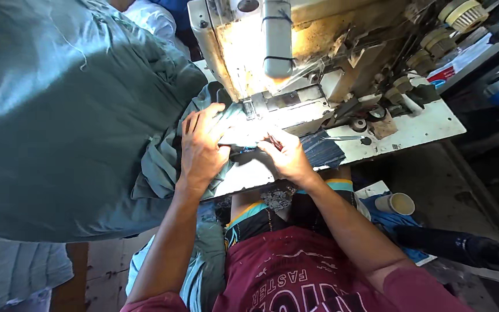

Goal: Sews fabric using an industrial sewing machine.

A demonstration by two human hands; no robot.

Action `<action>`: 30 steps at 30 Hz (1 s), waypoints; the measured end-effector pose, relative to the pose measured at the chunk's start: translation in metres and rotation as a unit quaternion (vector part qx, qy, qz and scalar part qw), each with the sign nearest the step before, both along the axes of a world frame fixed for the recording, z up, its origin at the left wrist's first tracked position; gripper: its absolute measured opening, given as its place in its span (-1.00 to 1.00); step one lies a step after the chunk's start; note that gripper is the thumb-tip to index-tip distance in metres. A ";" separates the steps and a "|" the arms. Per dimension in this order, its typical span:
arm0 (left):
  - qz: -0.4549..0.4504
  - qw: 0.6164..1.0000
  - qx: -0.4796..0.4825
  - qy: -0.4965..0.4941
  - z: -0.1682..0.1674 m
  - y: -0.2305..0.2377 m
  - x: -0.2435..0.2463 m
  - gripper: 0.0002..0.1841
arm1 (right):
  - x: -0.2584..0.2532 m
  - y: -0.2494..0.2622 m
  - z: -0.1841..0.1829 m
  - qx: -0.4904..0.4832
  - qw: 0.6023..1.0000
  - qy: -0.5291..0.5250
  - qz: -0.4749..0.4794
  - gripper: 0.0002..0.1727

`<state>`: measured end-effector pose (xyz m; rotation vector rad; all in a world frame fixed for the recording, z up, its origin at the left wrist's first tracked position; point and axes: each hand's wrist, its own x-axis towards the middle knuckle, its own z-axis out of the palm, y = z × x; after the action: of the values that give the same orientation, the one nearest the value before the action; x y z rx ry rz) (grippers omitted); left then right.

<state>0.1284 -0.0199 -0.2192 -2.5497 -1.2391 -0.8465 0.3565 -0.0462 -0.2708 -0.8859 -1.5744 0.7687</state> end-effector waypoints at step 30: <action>0.217 0.940 -0.261 0.021 0.050 0.070 0.038 -0.32 | 0.208 -0.042 0.125 0.113 0.943 -0.043 -0.309 -0.69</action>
<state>0.1659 0.0500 -0.1695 -2.4520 -2.1376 -0.3963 0.5647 -0.0885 -0.1459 -1.1654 -1.3092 0.1005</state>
